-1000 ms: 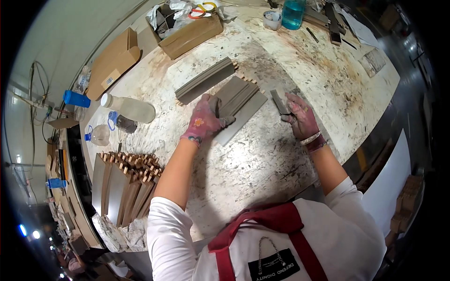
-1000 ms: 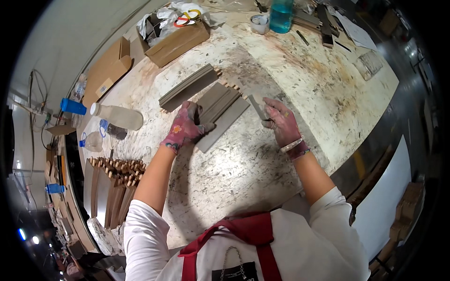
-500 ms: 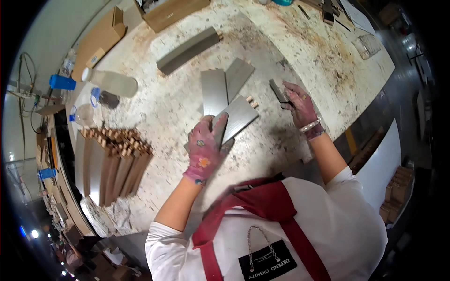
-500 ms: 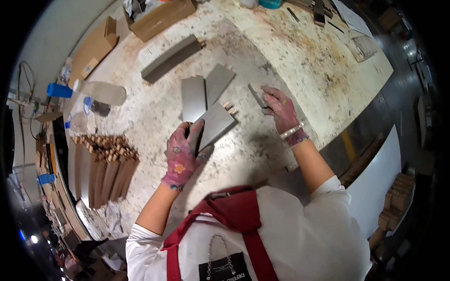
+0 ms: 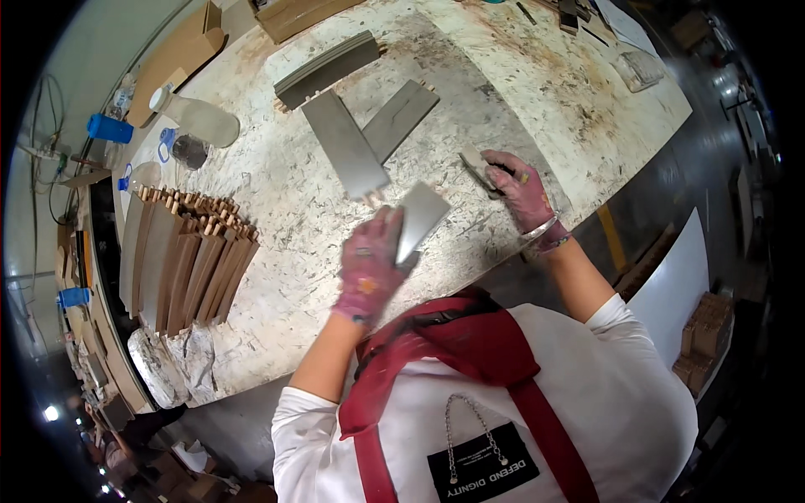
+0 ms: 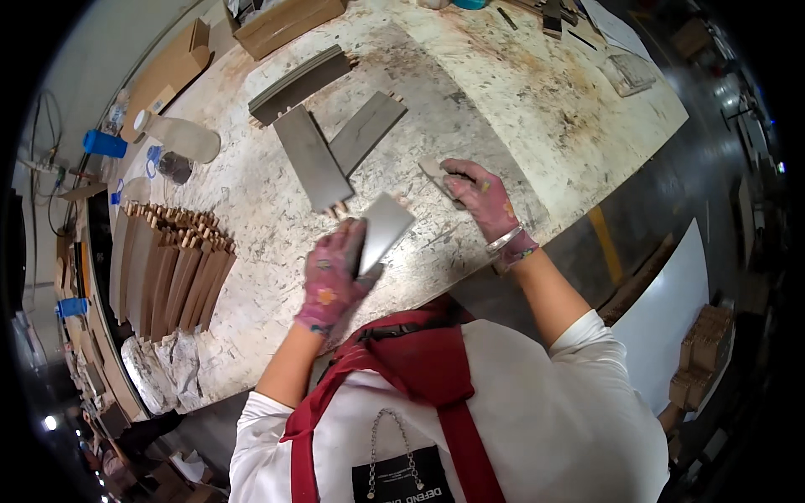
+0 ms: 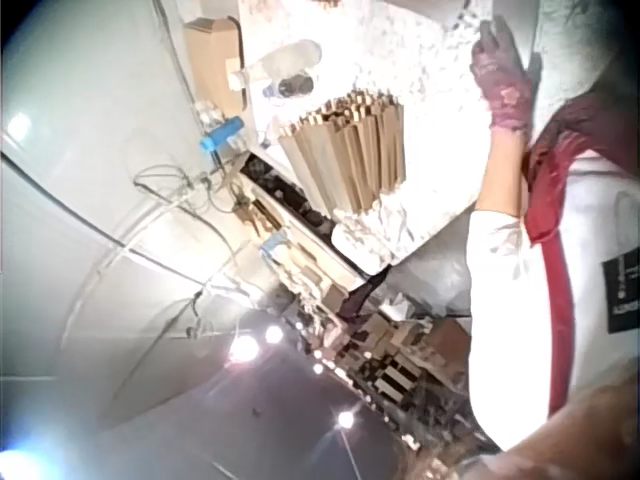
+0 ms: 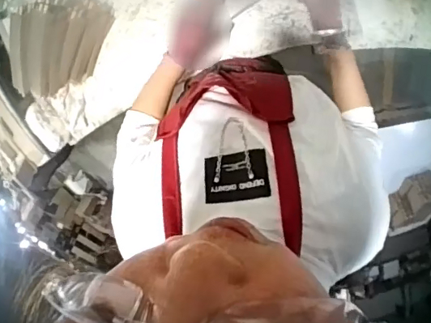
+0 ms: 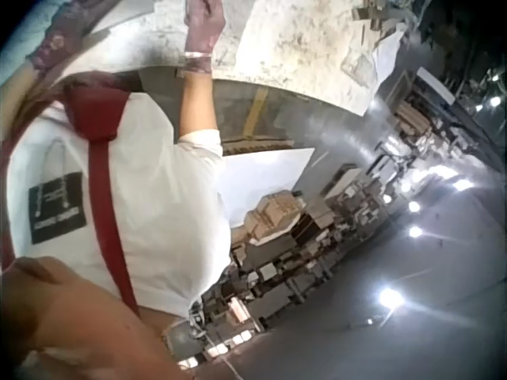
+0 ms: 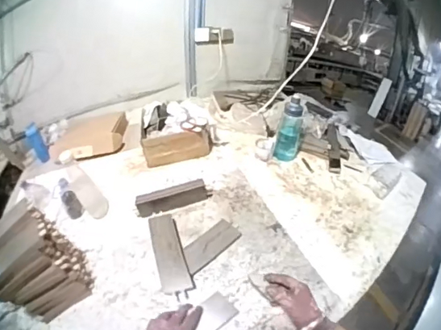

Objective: The person sands individual wooden pieces by hand using a sanding block, then stacks them onto a pile.

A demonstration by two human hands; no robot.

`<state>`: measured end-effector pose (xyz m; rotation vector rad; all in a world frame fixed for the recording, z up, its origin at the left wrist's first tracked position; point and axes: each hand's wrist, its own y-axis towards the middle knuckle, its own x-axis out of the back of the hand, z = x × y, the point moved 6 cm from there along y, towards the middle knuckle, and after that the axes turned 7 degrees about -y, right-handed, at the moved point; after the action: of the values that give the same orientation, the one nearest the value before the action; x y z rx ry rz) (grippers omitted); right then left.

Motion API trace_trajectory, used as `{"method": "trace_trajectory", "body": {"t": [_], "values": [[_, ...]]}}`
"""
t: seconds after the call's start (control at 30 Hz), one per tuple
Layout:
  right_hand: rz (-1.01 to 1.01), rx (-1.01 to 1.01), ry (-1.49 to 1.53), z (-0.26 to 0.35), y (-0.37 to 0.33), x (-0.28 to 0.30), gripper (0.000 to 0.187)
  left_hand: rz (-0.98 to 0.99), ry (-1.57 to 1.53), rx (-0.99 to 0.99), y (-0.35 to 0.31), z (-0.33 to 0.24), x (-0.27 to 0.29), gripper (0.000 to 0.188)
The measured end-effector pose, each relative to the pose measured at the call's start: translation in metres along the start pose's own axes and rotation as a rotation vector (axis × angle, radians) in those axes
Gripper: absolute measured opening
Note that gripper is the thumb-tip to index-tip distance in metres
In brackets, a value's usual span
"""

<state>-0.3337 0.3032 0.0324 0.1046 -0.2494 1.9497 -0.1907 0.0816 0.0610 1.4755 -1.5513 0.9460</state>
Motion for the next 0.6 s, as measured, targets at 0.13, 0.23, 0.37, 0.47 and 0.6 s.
{"method": "trace_trajectory", "body": {"t": [0.13, 0.23, 0.37, 0.47, 0.6], "values": [[0.053, 0.047, -0.006, 0.002, -0.013, -0.005, 0.042, 0.013, -0.102, -0.082, -0.006, 0.021, 0.015, 0.070], [0.111, 0.056, -0.102, 0.001, -0.014, -0.033, 0.041, -0.112, -0.129, -0.085, 0.000, 0.008, 0.005, 0.066], [0.030, 0.151, -0.428, 0.020, 0.002, -0.051, 0.038, -0.121, -0.104, -0.057, 0.004, 0.003, -0.008, 0.063], [0.002, 0.244, -0.539, 0.025, 0.018, -0.057, 0.036, -0.137, -0.107, -0.073, 0.004, 0.000, -0.009, 0.062], [-0.003, 0.263, -0.667, 0.027, 0.011, -0.065, 0.038, -0.136, -0.098, -0.052, 0.004, 0.002, -0.011, 0.061]]}}
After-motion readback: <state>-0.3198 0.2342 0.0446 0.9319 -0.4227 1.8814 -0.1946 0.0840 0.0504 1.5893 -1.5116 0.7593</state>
